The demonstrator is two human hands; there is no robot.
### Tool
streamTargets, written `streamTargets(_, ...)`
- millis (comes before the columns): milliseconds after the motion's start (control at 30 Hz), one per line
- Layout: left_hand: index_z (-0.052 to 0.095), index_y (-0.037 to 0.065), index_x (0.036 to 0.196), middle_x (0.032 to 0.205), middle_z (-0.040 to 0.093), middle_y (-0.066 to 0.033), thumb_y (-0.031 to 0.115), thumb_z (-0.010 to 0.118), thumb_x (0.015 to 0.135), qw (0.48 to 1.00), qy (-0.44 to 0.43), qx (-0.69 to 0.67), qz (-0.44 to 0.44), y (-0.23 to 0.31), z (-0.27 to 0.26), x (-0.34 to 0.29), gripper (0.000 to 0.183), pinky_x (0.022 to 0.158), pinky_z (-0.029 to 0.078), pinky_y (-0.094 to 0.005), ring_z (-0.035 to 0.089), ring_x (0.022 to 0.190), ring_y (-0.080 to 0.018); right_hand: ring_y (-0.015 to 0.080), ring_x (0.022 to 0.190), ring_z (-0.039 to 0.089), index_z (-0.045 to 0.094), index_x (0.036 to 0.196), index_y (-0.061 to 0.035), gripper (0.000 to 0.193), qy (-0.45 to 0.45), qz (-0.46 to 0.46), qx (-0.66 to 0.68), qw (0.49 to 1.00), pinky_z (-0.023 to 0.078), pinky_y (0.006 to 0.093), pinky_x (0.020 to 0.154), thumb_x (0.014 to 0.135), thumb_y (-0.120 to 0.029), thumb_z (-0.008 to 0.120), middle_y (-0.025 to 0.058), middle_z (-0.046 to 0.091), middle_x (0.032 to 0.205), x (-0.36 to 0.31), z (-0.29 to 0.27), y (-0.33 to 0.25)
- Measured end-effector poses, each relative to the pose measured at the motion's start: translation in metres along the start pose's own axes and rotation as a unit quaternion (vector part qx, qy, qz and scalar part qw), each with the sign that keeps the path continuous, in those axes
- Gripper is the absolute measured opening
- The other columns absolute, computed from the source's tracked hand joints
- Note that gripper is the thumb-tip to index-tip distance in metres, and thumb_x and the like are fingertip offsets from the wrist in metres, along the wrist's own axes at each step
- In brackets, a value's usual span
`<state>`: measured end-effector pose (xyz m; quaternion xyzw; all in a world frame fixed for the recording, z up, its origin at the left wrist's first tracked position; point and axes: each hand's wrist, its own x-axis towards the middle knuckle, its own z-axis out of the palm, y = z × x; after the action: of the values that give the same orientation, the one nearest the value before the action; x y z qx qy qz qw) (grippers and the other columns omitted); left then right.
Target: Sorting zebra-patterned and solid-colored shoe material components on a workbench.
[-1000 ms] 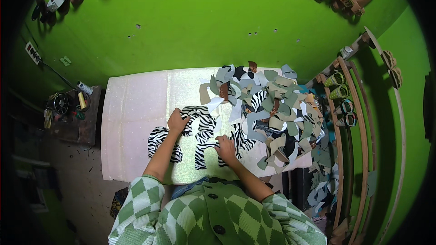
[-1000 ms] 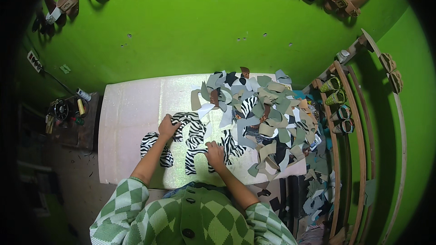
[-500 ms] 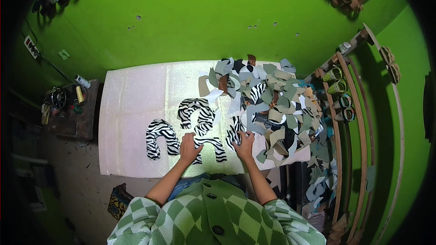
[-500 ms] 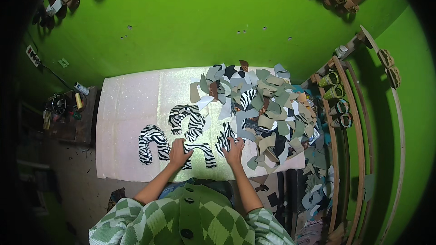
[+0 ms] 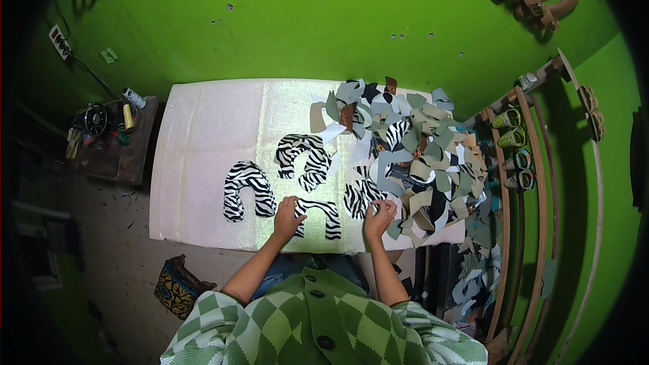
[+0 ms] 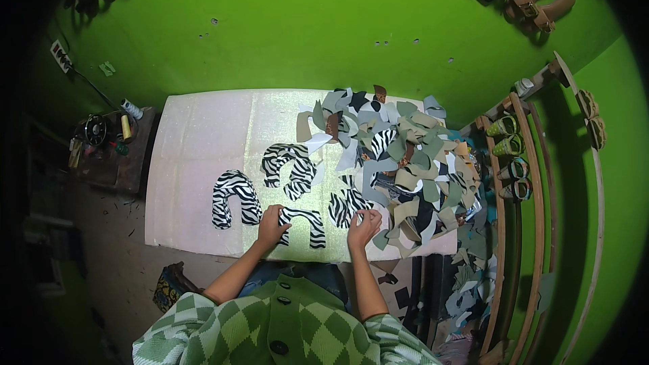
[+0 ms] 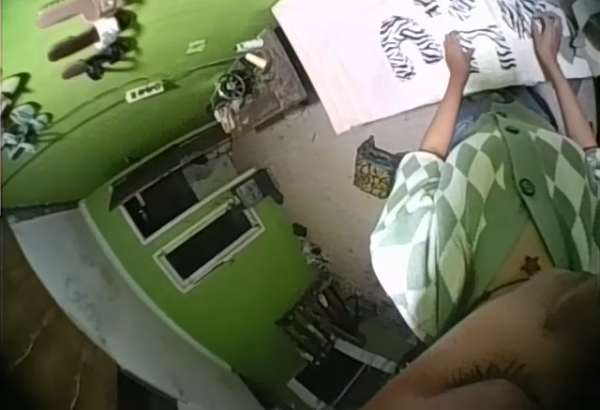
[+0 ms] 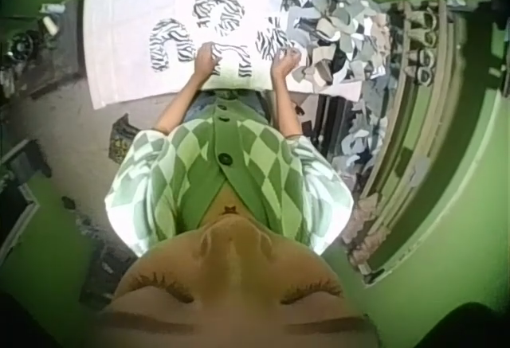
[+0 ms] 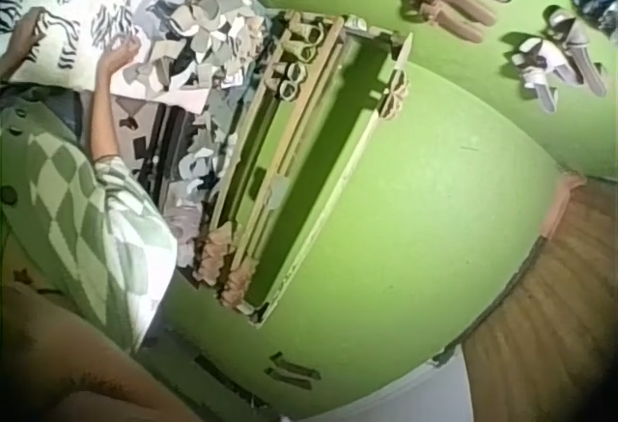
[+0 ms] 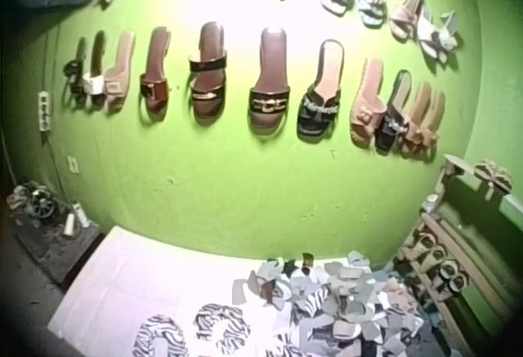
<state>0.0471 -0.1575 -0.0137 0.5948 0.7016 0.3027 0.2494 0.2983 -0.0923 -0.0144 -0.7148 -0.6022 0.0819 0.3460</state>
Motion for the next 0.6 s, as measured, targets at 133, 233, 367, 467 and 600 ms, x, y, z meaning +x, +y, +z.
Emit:
streamTargets(133, 0.048, 0.007, 0.115, 0.088, 0.049, -0.0109, 0.006, 0.078, 0.057, 1.0, 0.01, -0.022, 0.002, 0.002, 0.002, -0.001, 0.065, 0.075, 0.042, -0.0366, 0.05, 0.084, -0.0274, 0.0307, 0.095, 0.051, 0.056, 0.097, -0.0083, 0.032, -0.161, 0.006, -0.006, 0.987, 0.036, 0.043, 0.081, 0.07, -0.018, 0.071, 0.0123, 0.052, 0.101, -0.006, -0.002, -0.013)
streamTargets(233, 0.048, 0.008, 0.118, 0.086, 0.048, -0.0096, 0.007, 0.08, 0.056, 1.0, -0.003, -0.029, -0.001, 0.001, -0.001, 0.0, 0.07, 0.073, 0.043, -0.0359, 0.05, 0.081, -0.0264, 0.0282, 0.09, 0.053, 0.051, 0.105, -0.0047, 0.047, -0.115, 0.018, -0.001, 0.993, 0.042, 0.0382, 0.077, 0.066, -0.012, 0.075, 0.0136, 0.052, 0.097, -0.012, 0.018, -0.016)
streamTargets(367, 0.049, 0.008, 0.117, 0.083, 0.047, -0.0087, 0.008, 0.081, 0.054, 0.999, -0.008, -0.048, -0.002, -0.002, -0.002, 0.004, 0.07, 0.068, 0.043, -0.0349, 0.049, 0.075, -0.0243, 0.028, 0.081, 0.055, 0.054, 0.097, -0.0056, 0.037, -0.172, 0.071, -0.009, 0.983, 0.042, 0.0385, 0.073, 0.065, -0.009, 0.072, 0.0101, 0.056, 0.084, -0.005, 0.033, -0.016)
streamTargets(467, 0.049, 0.008, 0.116, 0.083, 0.047, -0.0087, 0.009, 0.081, 0.053, 0.999, -0.005, -0.053, -0.009, -0.004, -0.003, 0.006, 0.07, 0.068, 0.043, -0.0343, 0.049, 0.076, -0.0242, 0.0285, 0.08, 0.056, 0.058, 0.087, -0.0047, 0.025, -0.188, 0.043, -0.054, 0.98, 0.042, 0.0393, 0.073, 0.066, -0.008, 0.071, 0.01, 0.058, 0.082, -0.001, 0.036, -0.022)
streamTargets(600, 0.049, 0.01, 0.119, 0.089, 0.049, -0.0095, 0.011, 0.08, 0.057, 0.998, -0.034, -0.051, -0.018, -0.002, -0.004, 0.007, 0.07, 0.073, 0.043, -0.0351, 0.051, 0.081, -0.026, 0.0318, 0.073, 0.059, 0.06, 0.088, 0.0001, 0.019, -0.288, -0.052, 0.216, 0.932, 0.046, 0.0342, 0.067, 0.074, -0.011, 0.068, 0.0162, 0.062, 0.081, 0.0, 0.032, -0.031)
